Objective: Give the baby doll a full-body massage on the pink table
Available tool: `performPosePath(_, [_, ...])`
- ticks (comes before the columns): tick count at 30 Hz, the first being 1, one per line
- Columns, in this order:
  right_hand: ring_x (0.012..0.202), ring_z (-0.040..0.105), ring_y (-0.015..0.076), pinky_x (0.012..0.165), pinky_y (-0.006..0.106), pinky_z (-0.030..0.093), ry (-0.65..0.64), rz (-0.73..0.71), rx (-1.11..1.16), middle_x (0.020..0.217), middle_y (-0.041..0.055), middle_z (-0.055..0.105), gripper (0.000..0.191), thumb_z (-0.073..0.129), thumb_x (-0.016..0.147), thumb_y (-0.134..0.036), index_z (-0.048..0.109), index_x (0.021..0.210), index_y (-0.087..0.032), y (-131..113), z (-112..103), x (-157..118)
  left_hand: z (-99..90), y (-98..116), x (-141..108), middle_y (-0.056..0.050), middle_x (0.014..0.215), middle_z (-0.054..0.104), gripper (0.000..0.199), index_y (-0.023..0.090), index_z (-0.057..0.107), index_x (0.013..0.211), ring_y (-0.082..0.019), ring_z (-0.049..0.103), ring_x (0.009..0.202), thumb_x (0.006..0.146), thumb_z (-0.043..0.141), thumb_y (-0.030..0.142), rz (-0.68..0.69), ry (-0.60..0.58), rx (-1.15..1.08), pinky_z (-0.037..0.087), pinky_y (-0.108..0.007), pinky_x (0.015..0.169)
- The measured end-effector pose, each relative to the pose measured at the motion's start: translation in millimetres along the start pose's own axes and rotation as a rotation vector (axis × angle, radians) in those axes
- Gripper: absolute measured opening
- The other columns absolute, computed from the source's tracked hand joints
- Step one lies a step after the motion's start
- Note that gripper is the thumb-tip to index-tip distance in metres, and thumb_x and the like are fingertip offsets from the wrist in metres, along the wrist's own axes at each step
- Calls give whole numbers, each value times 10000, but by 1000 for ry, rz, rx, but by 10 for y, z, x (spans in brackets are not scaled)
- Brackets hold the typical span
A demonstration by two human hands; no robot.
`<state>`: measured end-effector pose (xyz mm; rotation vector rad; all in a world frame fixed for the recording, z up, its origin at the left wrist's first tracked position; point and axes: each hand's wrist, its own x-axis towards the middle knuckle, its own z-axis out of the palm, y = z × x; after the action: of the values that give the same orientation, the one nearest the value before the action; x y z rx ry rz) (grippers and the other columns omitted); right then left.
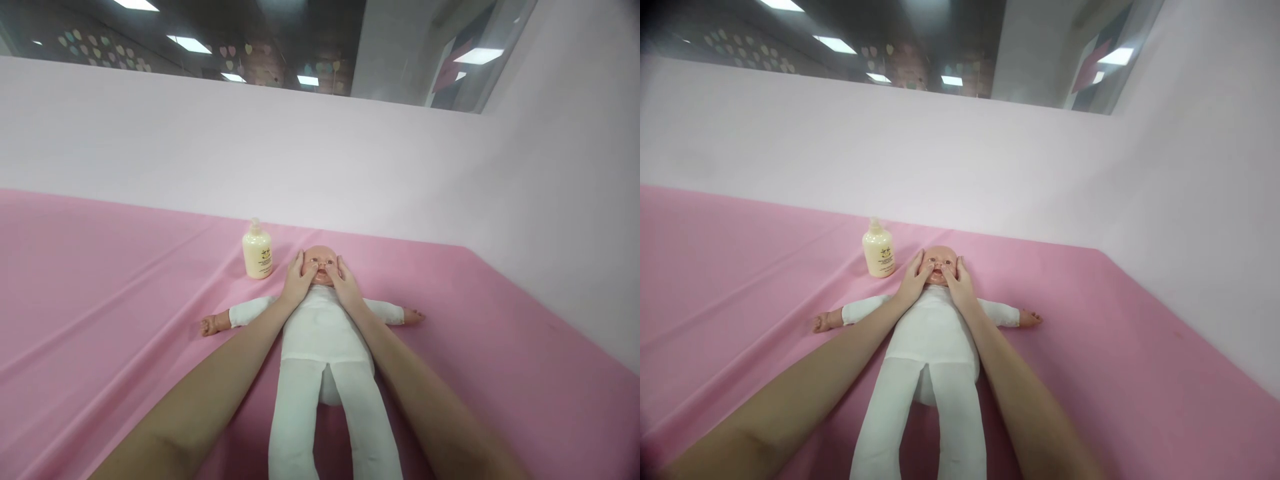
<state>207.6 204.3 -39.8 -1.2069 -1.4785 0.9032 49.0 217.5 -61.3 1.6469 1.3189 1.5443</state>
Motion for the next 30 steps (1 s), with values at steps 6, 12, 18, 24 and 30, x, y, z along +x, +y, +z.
performPosePath(6, [1508, 209, 214, 1250, 372, 166, -28, -50, 28, 1615, 45, 236, 906, 531, 857, -652, 237, 1555, -155, -52, -11, -42, -26, 32, -11, -110, 1567, 358, 636, 188, 407, 1491, -270, 292, 1470, 919, 547, 429, 108, -12, 27, 191, -465, 1230])
performPosePath(12, [1527, 109, 172, 1256, 371, 95, -104, -273, -11, 1622, -25, 224, 663, 463, 923, -607, 391, 1494, -276, -113, -41, -75, -81, 153, -30, -55, 1532, 422, 450, 258, 553, 1388, -227, 306, 1460, 969, 452, 388, 316, -65, 59, 206, -442, 1224])
performPosePath(18, [1526, 118, 182, 1254, 385, 119, -109, -314, -24, 1618, -50, 235, 587, 457, 929, -599, 465, 1446, -322, -123, -50, -80, -84, 176, -30, -55, 1539, 406, 430, 258, 592, 1350, -233, 307, 1458, 963, 462, 392, 312, -74, 30, 220, -444, 1219])
performPosePath(24, [1525, 127, 178, 1257, 369, 110, -86, -226, 11, 1617, -33, 241, 692, 500, 900, -607, 376, 1502, -289, -95, -39, -62, -53, 87, -24, -79, 1557, 377, 551, 235, 460, 1458, -255, 310, 1454, 934, 517, 396, 193, -30, 17, 205, -463, 1222])
performPosePath(30, [1517, 172, 200, 1255, 368, 134, -50, -21, 52, 1626, 33, 195, 936, 554, 840, -645, 197, 1563, -170, -6, -10, 7, -25, 19, 1, -124, 1576, 336, 670, 153, 392, 1493, -270, 268, 1477, 902, 559, 422, 47, -16, -27, 169, -442, 1234])
